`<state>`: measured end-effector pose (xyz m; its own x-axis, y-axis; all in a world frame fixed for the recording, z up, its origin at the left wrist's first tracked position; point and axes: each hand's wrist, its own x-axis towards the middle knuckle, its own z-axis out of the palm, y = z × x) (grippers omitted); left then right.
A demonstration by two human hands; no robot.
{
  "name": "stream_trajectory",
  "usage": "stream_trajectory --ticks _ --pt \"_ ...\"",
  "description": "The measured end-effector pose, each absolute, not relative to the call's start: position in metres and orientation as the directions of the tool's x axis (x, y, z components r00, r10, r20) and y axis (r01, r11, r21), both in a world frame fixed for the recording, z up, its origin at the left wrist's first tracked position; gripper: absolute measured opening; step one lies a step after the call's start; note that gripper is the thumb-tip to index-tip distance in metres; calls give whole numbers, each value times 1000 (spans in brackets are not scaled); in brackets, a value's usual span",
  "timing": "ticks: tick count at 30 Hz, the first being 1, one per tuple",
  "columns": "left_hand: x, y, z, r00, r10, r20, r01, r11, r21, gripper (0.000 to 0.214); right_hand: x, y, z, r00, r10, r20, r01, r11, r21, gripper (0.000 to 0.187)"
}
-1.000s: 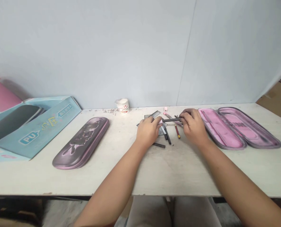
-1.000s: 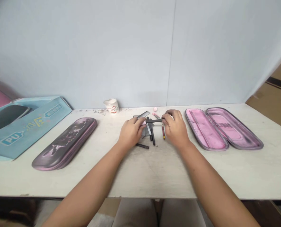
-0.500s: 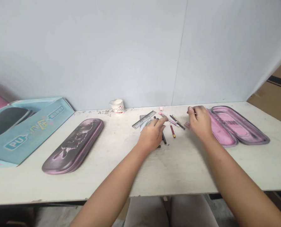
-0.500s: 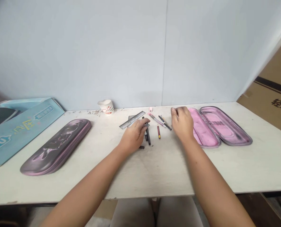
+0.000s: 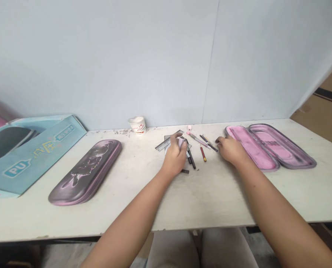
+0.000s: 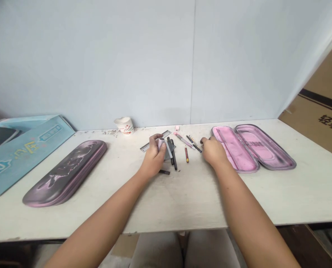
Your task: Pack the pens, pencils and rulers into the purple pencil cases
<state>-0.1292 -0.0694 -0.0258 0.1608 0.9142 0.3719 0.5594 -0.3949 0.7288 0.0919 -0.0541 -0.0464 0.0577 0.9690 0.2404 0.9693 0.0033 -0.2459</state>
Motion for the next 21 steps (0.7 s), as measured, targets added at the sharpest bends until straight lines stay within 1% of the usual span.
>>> stream_trajectory --ticks 1,2,3,4,5,6,7,8,9,10,12,15,21 --pt "-129 -69 -26 156 912 379 554 -399 731 28 91 -53 -45 77 952 296 944 26 -328 30" --pt "-129 -69 -26 155 911 381 553 -400 731 26 88 -53 -42 93 933 347 895 74 -440 29" --pt "-129 -69 -26 161 912 377 551 -400 732 24 84 -53 -40 108 918 382 806 144 -574 27" --pt "-128 -70 -26 176 913 368 546 -401 735 22 78 -54 -37 118 910 396 669 222 -709 26" --pt "-128 -70 -27 197 913 357 536 -405 741 21 71 -55 -35 121 913 391 488 288 -824 24" --pt "-127 -71 -27 219 911 349 522 -412 747 21 62 -57 -32 117 921 370 286 326 -901 22" --pt "-126 -71 -28 240 908 345 509 -420 752 21 53 -59 -31 105 932 346 97 337 -937 19" --pt "-125 -72 -29 259 903 343 497 -429 755 21 45 -62 -29 88 941 328 -51 333 -941 17" --pt "-124 -73 -30 277 898 343 488 -438 755 21 37 -65 -28 69 944 321 -148 328 -933 15" --pt "-123 -73 -30 290 892 347 484 -450 751 22 31 -68 -27 51 944 325 -201 329 -923 14" --pt "-121 -75 -31 312 877 365 490 -478 729 21 23 -72 -27 36 931 364 -221 362 -906 17" --pt "-119 -77 -30 332 864 379 506 -502 701 21 21 -73 -28 41 903 427 -173 428 -887 21" --pt "-117 -79 -29 369 857 360 474 -507 720 32 20 -78 -29 -37 902 431 -127 424 -897 25"
